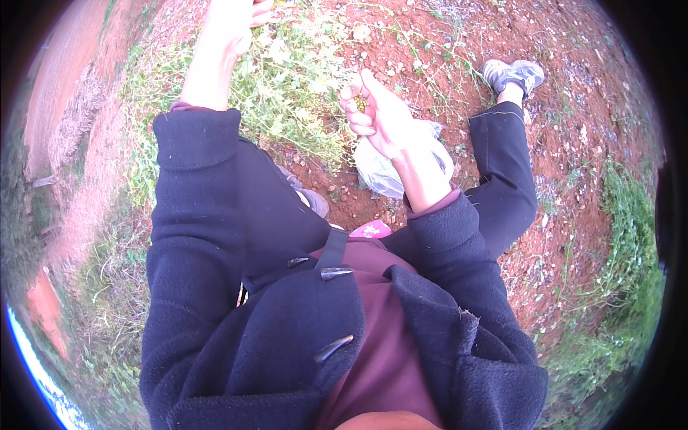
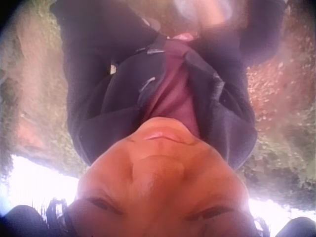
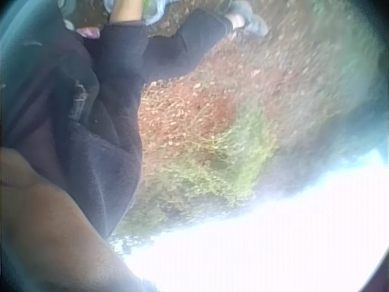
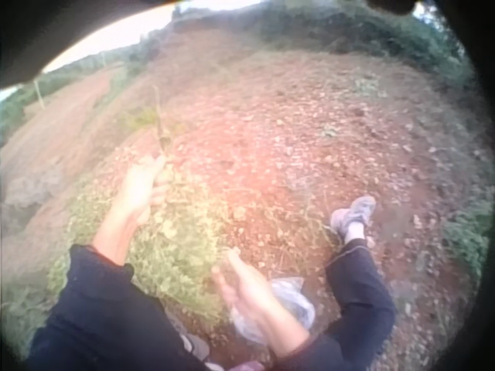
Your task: The person repeatedly picks small green plants from the ground and places them into a white plastic bag. The person uses both hands to gather and deposit the plants.
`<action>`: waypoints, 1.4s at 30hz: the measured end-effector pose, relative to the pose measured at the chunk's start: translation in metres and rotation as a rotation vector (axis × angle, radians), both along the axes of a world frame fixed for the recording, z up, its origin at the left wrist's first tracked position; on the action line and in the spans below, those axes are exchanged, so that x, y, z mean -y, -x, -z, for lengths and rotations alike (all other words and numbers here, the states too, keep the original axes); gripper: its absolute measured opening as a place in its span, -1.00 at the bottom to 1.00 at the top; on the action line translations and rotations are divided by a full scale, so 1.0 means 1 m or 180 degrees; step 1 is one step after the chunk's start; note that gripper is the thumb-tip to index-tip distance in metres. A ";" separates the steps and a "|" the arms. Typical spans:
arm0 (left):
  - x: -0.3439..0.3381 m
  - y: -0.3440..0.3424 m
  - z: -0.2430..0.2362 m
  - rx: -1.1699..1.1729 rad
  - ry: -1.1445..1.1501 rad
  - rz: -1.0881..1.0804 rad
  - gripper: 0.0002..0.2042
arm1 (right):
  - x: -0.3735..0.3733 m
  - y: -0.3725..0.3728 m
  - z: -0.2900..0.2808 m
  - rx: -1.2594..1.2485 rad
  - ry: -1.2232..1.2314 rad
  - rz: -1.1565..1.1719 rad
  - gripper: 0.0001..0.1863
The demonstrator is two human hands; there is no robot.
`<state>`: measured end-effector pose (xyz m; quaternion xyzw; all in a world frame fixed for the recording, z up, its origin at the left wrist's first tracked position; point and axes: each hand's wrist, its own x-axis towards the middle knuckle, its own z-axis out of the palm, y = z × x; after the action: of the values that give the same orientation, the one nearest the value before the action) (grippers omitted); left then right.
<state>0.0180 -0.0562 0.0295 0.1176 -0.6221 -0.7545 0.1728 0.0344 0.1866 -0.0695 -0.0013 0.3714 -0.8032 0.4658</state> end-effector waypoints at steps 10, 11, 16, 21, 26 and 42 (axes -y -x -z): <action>-0.002 -0.008 -0.004 -0.0056 -0.0147 0.0463 -0.88 | 0.013 0.005 -0.009 -0.0596 -0.0200 -0.0376 -0.70; -0.002 -0.008 -0.005 -0.0003 -0.0094 0.0405 -0.89 | 0.013 0.004 -0.009 -0.0697 -0.0189 -0.0399 -0.73; -0.001 -0.010 -0.008 0.0120 -0.0015 0.0226 -0.84 | 0.007 -0.010 0.002 -0.0772 -0.0149 -0.0602 -0.75; 0.011 -0.012 -0.009 0.0001 -0.0104 0.0684 -0.79 | -0.005 -0.027 0.021 -0.0332 0.0335 -0.0812 -0.75; 0.014 -0.022 -0.021 -0.0138 -0.0205 0.0700 -0.76 | -0.022 -0.009 0.031 0.0005 0.0259 -0.0359 -0.76; 0.025 -0.041 -0.026 0.0262 0.0225 0.0986 -0.78 | 0.036 0.027 0.017 -0.1068 -0.0340 -0.0242 -0.77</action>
<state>0.0593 -0.0811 0.0553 0.0449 -0.6656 -0.7442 0.0329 0.0074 0.1503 -0.0865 -0.1246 0.4857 -0.7527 0.4267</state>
